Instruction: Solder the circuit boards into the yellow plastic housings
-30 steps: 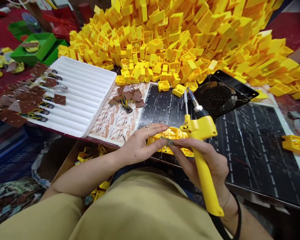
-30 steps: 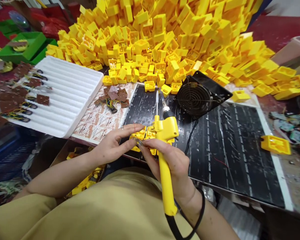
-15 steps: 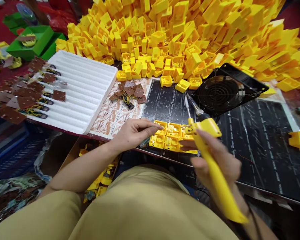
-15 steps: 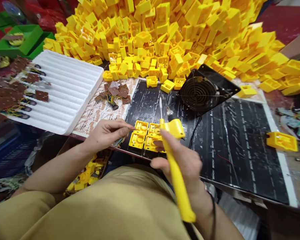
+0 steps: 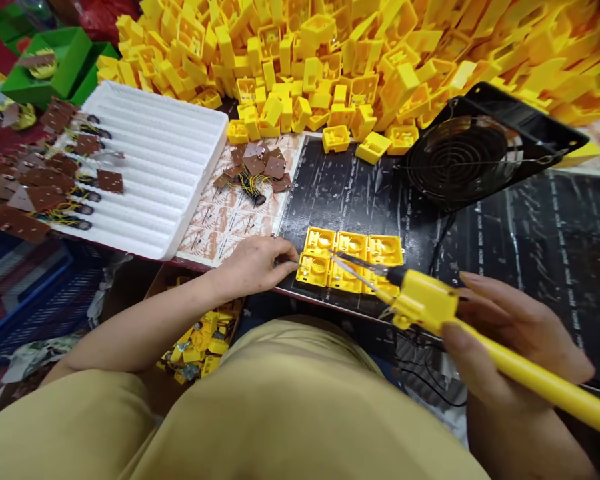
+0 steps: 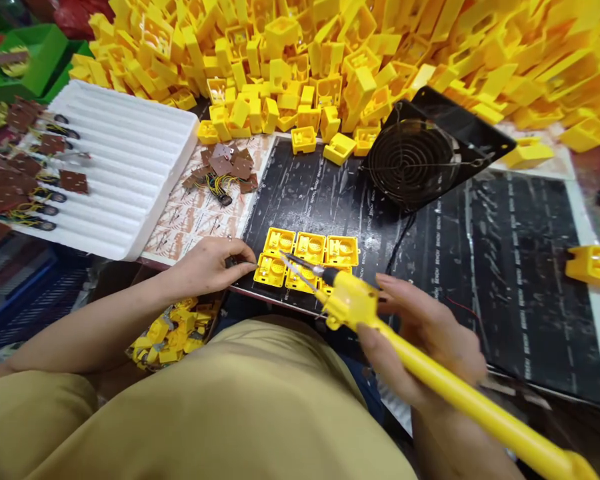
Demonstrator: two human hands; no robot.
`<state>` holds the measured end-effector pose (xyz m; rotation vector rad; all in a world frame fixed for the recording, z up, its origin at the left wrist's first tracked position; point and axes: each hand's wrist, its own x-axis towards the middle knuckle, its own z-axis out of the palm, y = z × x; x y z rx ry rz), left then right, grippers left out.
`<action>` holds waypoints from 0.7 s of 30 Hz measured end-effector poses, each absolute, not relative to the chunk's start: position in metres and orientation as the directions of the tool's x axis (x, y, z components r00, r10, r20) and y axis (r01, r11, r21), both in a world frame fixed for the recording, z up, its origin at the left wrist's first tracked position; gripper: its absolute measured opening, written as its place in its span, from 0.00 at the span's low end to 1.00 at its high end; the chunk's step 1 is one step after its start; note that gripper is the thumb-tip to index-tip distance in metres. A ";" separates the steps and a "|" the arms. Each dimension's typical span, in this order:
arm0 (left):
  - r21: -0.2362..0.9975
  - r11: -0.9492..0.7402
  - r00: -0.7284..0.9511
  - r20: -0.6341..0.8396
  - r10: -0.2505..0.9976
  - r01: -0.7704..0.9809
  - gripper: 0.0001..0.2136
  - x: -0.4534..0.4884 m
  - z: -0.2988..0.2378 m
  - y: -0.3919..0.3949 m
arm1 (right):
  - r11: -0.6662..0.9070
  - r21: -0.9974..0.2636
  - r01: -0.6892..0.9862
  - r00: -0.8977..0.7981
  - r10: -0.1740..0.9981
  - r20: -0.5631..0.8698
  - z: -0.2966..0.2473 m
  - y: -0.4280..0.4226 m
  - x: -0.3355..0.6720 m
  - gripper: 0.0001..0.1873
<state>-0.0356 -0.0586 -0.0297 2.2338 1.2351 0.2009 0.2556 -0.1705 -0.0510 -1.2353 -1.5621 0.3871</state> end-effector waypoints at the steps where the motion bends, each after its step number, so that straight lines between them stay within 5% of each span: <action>1: 0.544 -0.399 0.562 -0.169 0.810 0.738 0.06 -0.035 -0.028 -0.058 | 0.464 -0.734 0.496 0.038 0.833 0.552 -0.047 -0.172 0.253 0.25; 8: 0.451 -0.407 0.571 -0.325 0.754 0.794 0.07 -0.030 -0.015 -0.055 | 0.698 -0.534 0.477 -0.370 0.711 0.599 -0.019 -0.155 0.244 0.13; 14: 0.438 -0.420 0.581 -0.348 0.736 0.795 0.07 -0.026 -0.012 -0.053 | 0.742 -0.447 0.500 -0.445 0.662 0.603 -0.012 -0.147 0.233 0.05; 21: 0.465 -0.403 0.581 -0.347 0.737 0.789 0.07 -0.025 -0.012 -0.052 | 0.798 -0.376 0.470 -0.539 0.597 0.594 -0.008 -0.139 0.235 0.07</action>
